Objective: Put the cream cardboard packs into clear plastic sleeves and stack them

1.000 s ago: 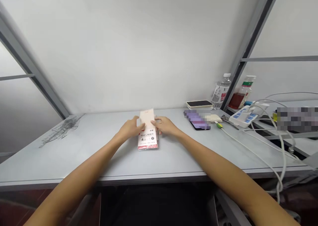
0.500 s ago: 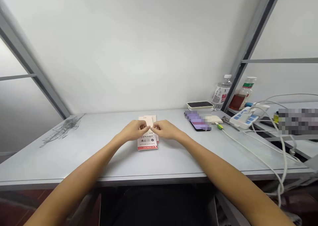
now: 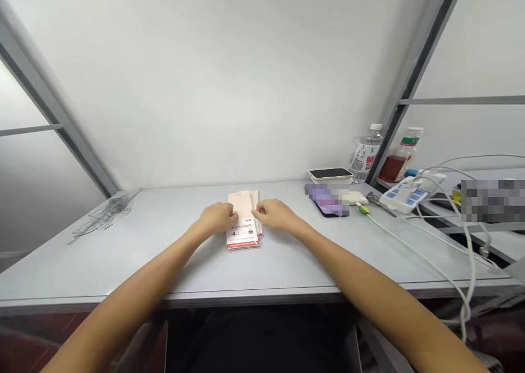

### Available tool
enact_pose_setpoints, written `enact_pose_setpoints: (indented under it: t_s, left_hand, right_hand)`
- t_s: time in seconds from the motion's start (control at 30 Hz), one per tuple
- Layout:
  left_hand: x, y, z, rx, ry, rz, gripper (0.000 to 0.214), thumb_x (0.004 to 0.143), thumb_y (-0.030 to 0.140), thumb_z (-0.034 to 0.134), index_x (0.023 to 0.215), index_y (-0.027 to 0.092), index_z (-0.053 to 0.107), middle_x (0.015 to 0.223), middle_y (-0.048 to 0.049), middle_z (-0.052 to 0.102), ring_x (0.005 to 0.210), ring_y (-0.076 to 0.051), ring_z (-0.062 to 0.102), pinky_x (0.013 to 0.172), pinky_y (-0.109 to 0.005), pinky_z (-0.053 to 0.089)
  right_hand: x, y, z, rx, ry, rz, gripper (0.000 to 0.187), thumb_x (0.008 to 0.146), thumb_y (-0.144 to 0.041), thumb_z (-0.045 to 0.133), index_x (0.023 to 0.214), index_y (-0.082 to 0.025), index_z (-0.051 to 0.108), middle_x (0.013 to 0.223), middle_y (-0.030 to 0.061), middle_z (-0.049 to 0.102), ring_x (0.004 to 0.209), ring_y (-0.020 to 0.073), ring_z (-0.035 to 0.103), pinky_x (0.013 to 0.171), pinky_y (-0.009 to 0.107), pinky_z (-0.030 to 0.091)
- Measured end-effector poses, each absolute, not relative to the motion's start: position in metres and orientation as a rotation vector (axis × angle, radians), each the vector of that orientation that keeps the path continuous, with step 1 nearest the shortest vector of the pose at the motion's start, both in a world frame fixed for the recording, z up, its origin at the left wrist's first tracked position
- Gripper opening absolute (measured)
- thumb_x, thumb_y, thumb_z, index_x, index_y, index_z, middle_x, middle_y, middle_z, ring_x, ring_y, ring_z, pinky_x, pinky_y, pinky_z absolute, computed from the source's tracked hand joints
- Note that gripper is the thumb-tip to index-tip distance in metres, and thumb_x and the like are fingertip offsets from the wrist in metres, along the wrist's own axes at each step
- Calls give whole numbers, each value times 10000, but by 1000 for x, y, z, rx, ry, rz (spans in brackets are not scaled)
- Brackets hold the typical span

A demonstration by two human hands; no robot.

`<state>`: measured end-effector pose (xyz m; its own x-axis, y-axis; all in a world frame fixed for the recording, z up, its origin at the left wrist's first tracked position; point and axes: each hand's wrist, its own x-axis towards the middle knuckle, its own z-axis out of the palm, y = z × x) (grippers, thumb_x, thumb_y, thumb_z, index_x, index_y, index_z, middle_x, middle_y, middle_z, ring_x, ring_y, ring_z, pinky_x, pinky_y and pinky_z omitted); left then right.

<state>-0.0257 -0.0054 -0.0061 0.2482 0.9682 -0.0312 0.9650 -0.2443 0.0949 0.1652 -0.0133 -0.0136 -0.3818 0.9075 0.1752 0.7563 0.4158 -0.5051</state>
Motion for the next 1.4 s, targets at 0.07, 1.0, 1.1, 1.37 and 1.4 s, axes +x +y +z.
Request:
enact_pose_setpoints:
  t_s: [0.07, 1.0, 1.1, 1.37, 1.4]
  left_hand:
    - [-24, -6, -7, 2431, 1861, 61, 204, 771, 285, 393, 692, 170, 541, 728, -98, 607, 659, -219, 571, 534, -291, 356]
    - [-10, -21, -4, 2279, 1322, 938, 330, 884, 444, 260, 679, 203, 356, 634, 14, 489, 538, -108, 433, 487, -242, 314]
    - [-11, -20, -2, 2199, 1246, 977, 310, 879, 418, 284, 668, 198, 340, 619, 24, 463, 542, -97, 422, 490, -230, 326]
    - [-11, -18, 1, 2116, 1216, 983, 301, 877, 410, 274, 673, 196, 336, 608, 27, 433, 549, -93, 422, 491, -220, 347]
    - [-11, -18, 1, 2114, 1212, 985, 301, 877, 411, 275, 674, 196, 332, 608, 28, 428, 546, -92, 416, 490, -220, 344]
  right_hand:
    - [165, -12, -14, -1449, -2217, 488, 344, 805, -437, 428, 569, -189, 463, 575, -5, 527, 531, 123, 451, 481, 244, 273]
    - [150, -25, -8, -962, -1486, 1354, 440, 761, -553, 533, 702, -134, 652, 670, 77, 677, 634, 197, 631, 596, 296, 480]
    - [150, -26, -8, -939, -1493, 1338, 463, 738, -575, 543, 700, -126, 650, 670, 77, 676, 642, 206, 631, 597, 303, 481]
    - [151, -25, -12, -869, -1493, 1327, 468, 730, -592, 541, 700, -138, 649, 685, 75, 680, 644, 208, 632, 605, 319, 496]
    - [150, -25, -12, -870, -1494, 1325, 476, 726, -599, 541, 704, -136, 649, 684, 74, 680, 643, 208, 632, 605, 318, 498]
